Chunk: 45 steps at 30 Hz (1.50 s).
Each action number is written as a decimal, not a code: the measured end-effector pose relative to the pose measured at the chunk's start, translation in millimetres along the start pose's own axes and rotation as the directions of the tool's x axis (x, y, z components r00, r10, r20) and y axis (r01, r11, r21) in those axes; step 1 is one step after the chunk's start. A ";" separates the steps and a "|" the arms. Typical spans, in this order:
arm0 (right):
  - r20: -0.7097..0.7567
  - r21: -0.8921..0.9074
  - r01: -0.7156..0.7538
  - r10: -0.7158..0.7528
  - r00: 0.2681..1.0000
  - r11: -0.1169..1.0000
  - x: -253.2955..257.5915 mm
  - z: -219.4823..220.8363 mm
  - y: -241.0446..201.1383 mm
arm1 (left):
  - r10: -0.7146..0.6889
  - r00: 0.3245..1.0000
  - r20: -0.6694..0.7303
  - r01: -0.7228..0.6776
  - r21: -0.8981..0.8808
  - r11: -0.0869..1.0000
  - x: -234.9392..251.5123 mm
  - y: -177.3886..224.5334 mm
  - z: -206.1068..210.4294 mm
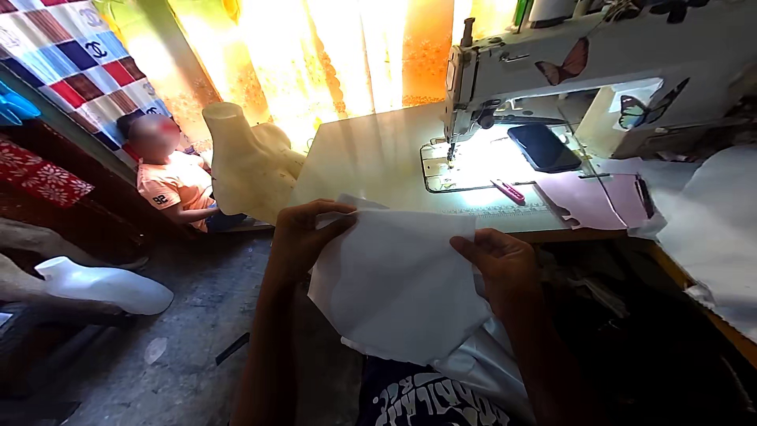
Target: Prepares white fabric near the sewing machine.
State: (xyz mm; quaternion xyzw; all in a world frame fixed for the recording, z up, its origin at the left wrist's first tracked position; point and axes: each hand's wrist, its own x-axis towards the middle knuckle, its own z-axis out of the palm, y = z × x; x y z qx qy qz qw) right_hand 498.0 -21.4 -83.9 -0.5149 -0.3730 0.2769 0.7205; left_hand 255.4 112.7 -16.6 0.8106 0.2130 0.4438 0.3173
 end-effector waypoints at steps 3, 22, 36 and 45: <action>0.009 -0.037 0.048 -0.047 0.999 0.998 -4.0 0.2 8.7 | -0.037 0.996 -0.084 0.038 0.010 0.999 -2.0 -5.3 1.5; 0.076 -0.042 -0.020 0.023 0.997 0.999 -5.7 -8.6 1.0 | -0.030 0.997 -0.068 0.025 -0.080 0.996 -11.8 -5.5 -2.9; -0.024 0.117 -0.053 0.057 0.998 0.992 -1.5 0.1 1.6 | -0.018 0.999 -0.038 0.021 0.060 0.998 -24.3 3.8 -12.8; -0.027 -0.014 0.105 -0.106 0.994 0.994 2.0 -2.1 8.7 | -0.157 0.987 -0.030 0.157 0.010 0.987 -30.2 5.5 -9.6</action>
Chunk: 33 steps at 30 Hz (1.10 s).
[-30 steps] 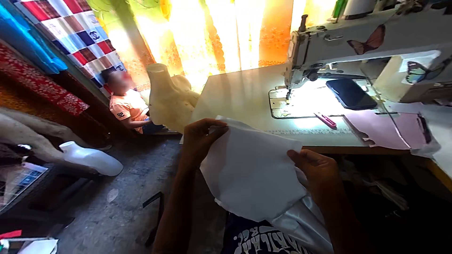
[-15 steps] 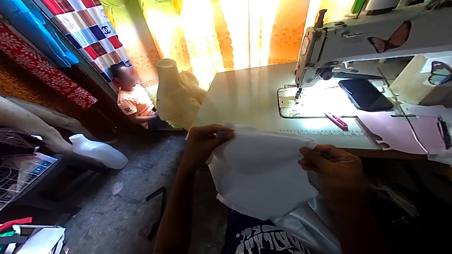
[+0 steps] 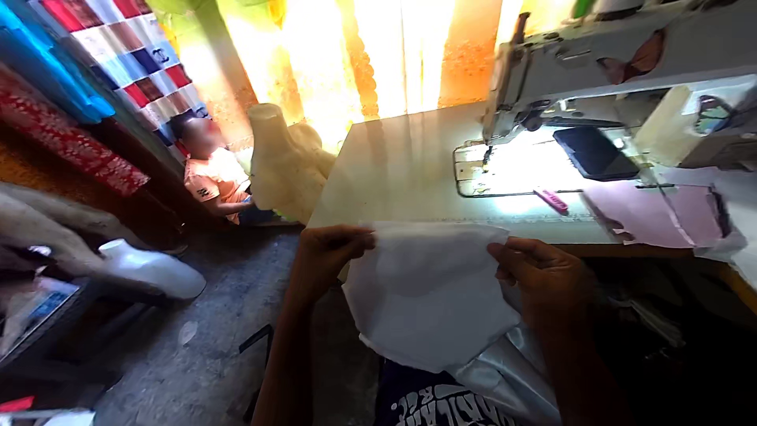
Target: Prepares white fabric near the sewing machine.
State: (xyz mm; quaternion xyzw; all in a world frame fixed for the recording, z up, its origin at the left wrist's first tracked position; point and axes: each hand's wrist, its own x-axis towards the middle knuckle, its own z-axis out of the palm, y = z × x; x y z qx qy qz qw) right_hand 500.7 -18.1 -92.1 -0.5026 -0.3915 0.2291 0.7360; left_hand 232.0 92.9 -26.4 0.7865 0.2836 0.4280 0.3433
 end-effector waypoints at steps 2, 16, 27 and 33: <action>-0.021 0.003 0.001 -0.001 1.000 1.000 2.8 0.5 -0.6 | -0.013 1.000 -0.005 0.013 0.012 1.000 3.2 -2.0 4.1; -0.055 -0.064 0.084 -0.087 0.995 0.994 5.1 -1.5 16.7 | -0.187 0.977 -0.107 0.186 -0.018 0.982 6.3 -5.7 13.2; -0.034 -0.036 0.002 -0.003 0.999 0.999 6.3 -2.6 14.6 | -0.375 0.923 -0.084 0.351 -0.212 0.912 7.5 -5.2 18.0; -0.041 -0.032 -0.032 0.030 0.999 0.999 6.3 -1.4 13.9 | -0.386 0.917 -0.097 0.345 -0.294 0.891 11.0 -5.6 21.3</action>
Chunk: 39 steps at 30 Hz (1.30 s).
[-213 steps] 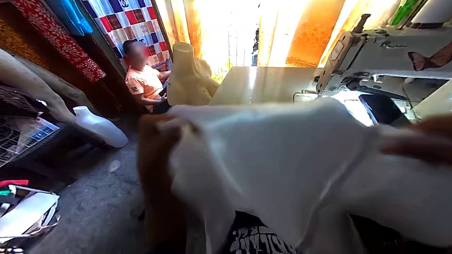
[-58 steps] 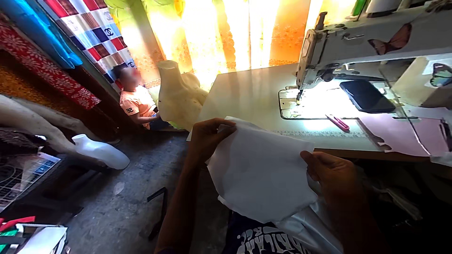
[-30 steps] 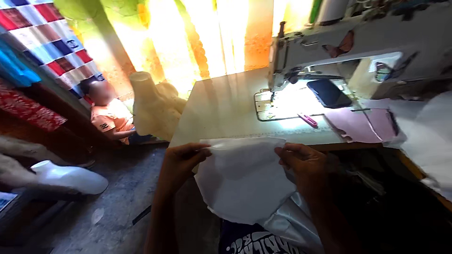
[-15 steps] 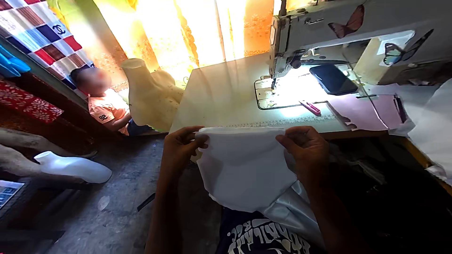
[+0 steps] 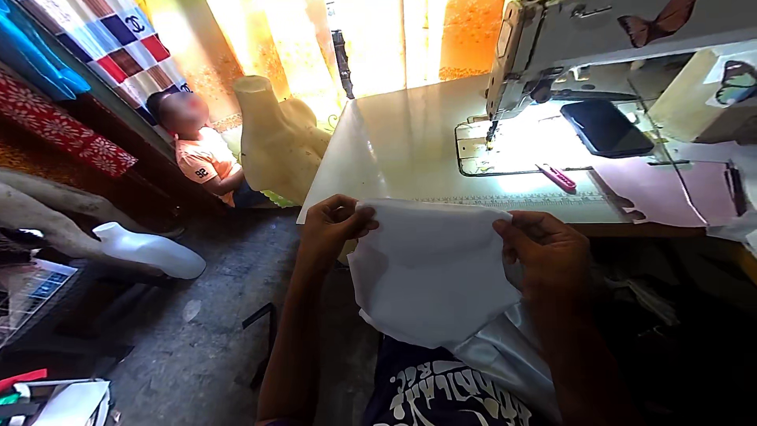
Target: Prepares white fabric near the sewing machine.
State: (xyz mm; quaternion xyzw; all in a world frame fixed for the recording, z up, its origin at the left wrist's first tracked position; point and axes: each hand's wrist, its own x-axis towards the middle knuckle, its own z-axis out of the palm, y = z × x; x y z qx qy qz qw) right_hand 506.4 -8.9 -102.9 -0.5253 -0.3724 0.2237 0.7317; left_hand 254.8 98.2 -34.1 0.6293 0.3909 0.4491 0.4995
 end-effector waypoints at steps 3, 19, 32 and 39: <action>0.008 -0.003 -0.041 0.041 0.999 0.999 -0.2 0.6 -1.6 | -0.023 1.000 0.019 0.023 -0.038 0.999 -0.1 -0.7 -1.5; 0.054 0.057 -0.157 0.154 0.987 0.986 1.2 -0.2 -8.2 | -0.016 0.995 0.093 0.021 -0.052 0.998 0.5 -5.9 -5.9; 0.048 0.034 -0.163 0.161 0.986 0.986 2.5 -1.3 -9.6 | -0.009 0.997 0.077 0.017 -0.101 0.995 1.3 -7.7 -2.9; 0.121 -0.085 -0.082 0.092 0.988 0.993 2.8 -1.9 -14.0 | 0.002 0.993 0.117 0.014 -0.132 0.991 4.1 -12.9 -1.3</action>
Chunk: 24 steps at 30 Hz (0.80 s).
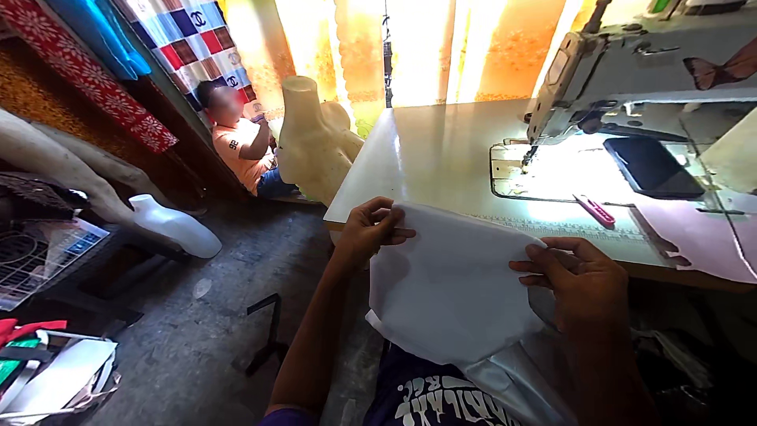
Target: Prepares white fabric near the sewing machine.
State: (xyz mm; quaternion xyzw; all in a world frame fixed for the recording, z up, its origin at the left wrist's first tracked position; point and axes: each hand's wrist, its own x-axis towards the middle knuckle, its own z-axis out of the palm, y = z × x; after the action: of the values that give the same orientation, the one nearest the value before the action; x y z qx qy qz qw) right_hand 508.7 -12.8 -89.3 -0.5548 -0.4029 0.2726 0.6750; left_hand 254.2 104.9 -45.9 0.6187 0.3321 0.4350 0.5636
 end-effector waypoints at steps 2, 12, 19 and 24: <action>0.059 -0.054 0.030 -0.026 0.998 0.998 0.9 -1.5 -1.1 | 0.023 1.000 0.013 -0.024 0.021 1.000 -0.6 -2.4 -0.2; 0.277 -0.289 0.155 -0.072 0.958 0.945 16.5 -14.9 -17.8 | 0.081 0.997 -0.009 -0.081 0.009 0.997 4.7 2.6 -7.6; 0.314 -0.270 0.462 -0.377 0.872 0.845 75.3 -27.2 -115.6 | 0.477 0.878 0.045 -0.477 0.177 0.861 29.0 93.2 -3.2; 0.312 -0.375 0.568 -0.477 0.822 0.733 85.3 -31.8 -130.5 | 0.494 0.869 -0.040 -0.490 0.076 0.868 44.7 105.6 6.0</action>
State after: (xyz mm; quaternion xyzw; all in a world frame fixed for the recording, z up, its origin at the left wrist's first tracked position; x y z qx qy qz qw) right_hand 570.3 9.1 55.8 -0.5301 -0.6587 0.0225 0.5335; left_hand 269.2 127.5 65.7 0.6874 0.1935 0.5713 0.4044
